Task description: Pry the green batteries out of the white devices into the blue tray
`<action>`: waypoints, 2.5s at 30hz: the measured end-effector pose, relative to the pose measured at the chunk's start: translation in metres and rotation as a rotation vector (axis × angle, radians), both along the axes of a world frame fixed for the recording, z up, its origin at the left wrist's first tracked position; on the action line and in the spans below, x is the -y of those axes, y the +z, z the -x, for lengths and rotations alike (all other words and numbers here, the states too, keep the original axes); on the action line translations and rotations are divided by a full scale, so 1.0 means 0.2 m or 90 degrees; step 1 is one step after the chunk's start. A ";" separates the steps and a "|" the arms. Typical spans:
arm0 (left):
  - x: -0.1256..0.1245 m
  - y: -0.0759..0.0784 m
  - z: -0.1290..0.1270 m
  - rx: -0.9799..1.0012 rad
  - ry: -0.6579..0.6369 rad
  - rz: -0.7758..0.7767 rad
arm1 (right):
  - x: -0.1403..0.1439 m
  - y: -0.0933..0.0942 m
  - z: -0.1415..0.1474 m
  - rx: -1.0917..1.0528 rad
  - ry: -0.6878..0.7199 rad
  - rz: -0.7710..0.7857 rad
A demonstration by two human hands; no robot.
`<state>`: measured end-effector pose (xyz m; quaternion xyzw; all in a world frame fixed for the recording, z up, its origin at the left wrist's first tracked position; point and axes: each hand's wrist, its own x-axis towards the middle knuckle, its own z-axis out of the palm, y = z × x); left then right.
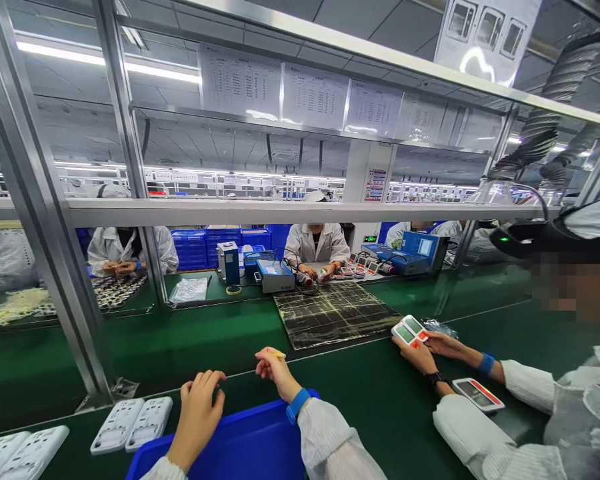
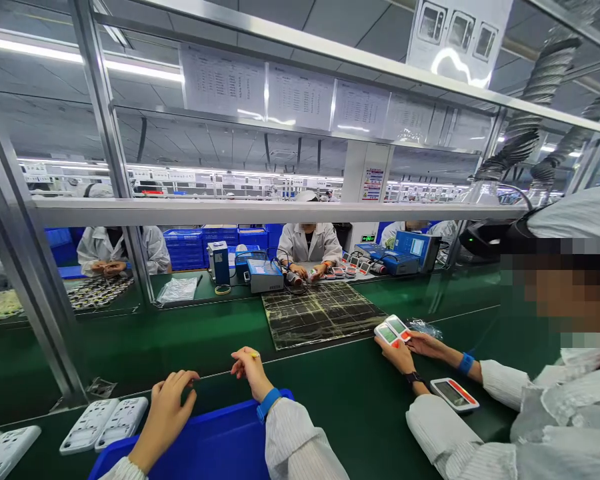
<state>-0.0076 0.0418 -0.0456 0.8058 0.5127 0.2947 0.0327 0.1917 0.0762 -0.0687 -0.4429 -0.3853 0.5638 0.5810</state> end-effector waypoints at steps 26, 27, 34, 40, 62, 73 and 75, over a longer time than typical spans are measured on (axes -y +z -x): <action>-0.01 -0.07 -0.19 0.035 -0.142 -0.122 | 0.08 0.06 -0.06 0.059 -0.308 -0.115; -0.02 -0.06 -0.19 0.027 -0.146 -0.118 | 0.09 0.05 -0.05 0.058 -0.302 -0.109; -0.02 -0.04 -0.20 0.010 -0.164 -0.079 | 0.09 0.01 -0.03 0.019 -0.264 -0.032; -0.03 -0.03 -0.19 0.009 -0.156 -0.051 | 0.09 0.01 -0.06 -0.030 -0.250 0.037; -0.18 -0.02 -0.08 0.068 -0.040 0.087 | 0.15 -0.01 0.00 0.279 -0.084 -0.059; -0.19 -0.02 -0.05 0.071 -0.049 0.101 | 0.21 0.13 -0.54 0.700 -0.010 -0.057; -0.18 -0.02 -0.05 0.053 -0.081 0.094 | 0.25 0.11 -0.66 0.784 0.015 -0.026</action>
